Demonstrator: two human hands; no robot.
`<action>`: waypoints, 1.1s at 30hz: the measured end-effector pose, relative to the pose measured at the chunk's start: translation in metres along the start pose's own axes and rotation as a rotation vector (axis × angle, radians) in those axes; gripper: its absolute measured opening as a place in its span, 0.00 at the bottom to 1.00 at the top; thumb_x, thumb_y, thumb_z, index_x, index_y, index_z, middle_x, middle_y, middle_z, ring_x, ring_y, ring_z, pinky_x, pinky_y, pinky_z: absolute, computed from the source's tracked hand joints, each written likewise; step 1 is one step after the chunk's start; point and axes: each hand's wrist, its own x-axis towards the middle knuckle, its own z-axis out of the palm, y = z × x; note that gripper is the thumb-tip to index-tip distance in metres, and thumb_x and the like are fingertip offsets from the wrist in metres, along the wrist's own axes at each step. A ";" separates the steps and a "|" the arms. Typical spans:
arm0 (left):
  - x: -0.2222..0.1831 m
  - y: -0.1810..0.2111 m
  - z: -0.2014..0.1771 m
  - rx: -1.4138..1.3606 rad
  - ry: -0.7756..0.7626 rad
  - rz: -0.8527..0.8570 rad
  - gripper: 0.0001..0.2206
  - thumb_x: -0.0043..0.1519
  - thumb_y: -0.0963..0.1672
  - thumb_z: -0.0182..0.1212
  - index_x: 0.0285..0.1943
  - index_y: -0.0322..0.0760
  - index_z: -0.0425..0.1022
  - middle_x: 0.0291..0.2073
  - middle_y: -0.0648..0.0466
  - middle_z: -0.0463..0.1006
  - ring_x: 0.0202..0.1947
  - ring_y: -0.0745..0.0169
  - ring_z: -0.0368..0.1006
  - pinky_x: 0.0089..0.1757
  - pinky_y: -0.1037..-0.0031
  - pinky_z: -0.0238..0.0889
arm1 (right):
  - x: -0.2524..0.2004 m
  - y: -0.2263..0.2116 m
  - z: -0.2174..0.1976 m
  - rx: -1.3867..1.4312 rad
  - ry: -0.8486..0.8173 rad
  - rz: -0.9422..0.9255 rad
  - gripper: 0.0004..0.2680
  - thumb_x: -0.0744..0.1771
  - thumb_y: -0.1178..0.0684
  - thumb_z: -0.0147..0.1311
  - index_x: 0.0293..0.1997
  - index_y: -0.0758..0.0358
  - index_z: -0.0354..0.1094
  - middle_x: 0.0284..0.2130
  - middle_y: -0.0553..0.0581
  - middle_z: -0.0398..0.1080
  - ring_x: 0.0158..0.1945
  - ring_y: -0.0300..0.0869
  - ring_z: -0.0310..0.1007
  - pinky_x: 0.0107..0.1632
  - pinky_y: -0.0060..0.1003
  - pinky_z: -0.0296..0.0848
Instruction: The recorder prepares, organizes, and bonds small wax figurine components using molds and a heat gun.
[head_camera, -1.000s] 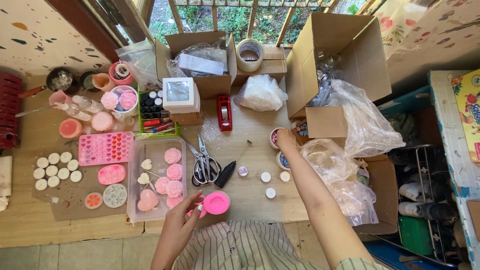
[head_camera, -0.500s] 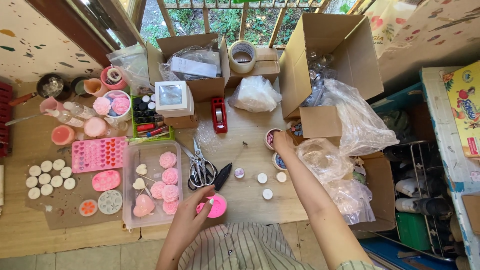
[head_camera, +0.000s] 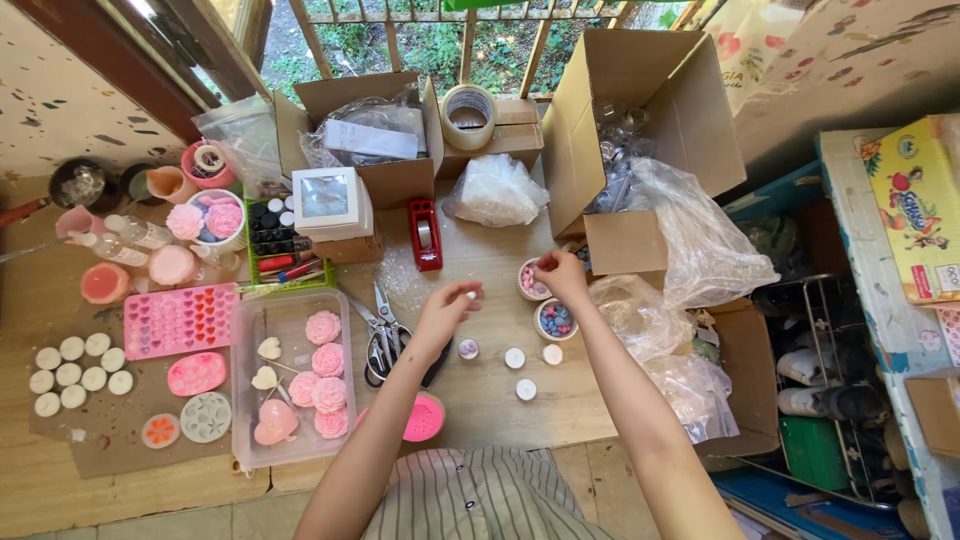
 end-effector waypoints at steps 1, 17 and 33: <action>0.016 -0.004 0.008 0.023 -0.009 -0.001 0.18 0.66 0.43 0.49 0.62 0.33 0.75 0.52 0.52 0.82 0.50 0.63 0.77 0.49 0.74 0.65 | 0.000 -0.003 -0.008 0.228 0.035 -0.012 0.10 0.59 0.55 0.69 0.37 0.68 0.76 0.29 0.58 0.79 0.32 0.42 0.79 0.36 0.35 0.75; -0.001 0.040 0.036 -1.048 -0.507 -0.152 0.28 0.72 0.53 0.39 0.74 0.27 0.57 0.72 0.38 0.63 0.70 0.45 0.63 0.64 0.58 0.60 | -0.027 -0.029 -0.004 -0.304 -0.072 -0.054 0.11 0.62 0.53 0.58 0.48 0.53 0.78 0.36 0.63 0.77 0.43 0.58 0.79 0.44 0.54 0.75; -0.034 0.078 0.036 -1.109 -0.622 -0.001 0.43 0.65 0.64 0.43 0.80 0.33 0.50 0.76 0.32 0.53 0.76 0.41 0.50 0.70 0.58 0.46 | 0.017 0.019 0.061 -0.466 -0.061 0.077 0.09 0.66 0.48 0.54 0.41 0.56 0.79 0.41 0.62 0.79 0.47 0.56 0.79 0.47 0.52 0.76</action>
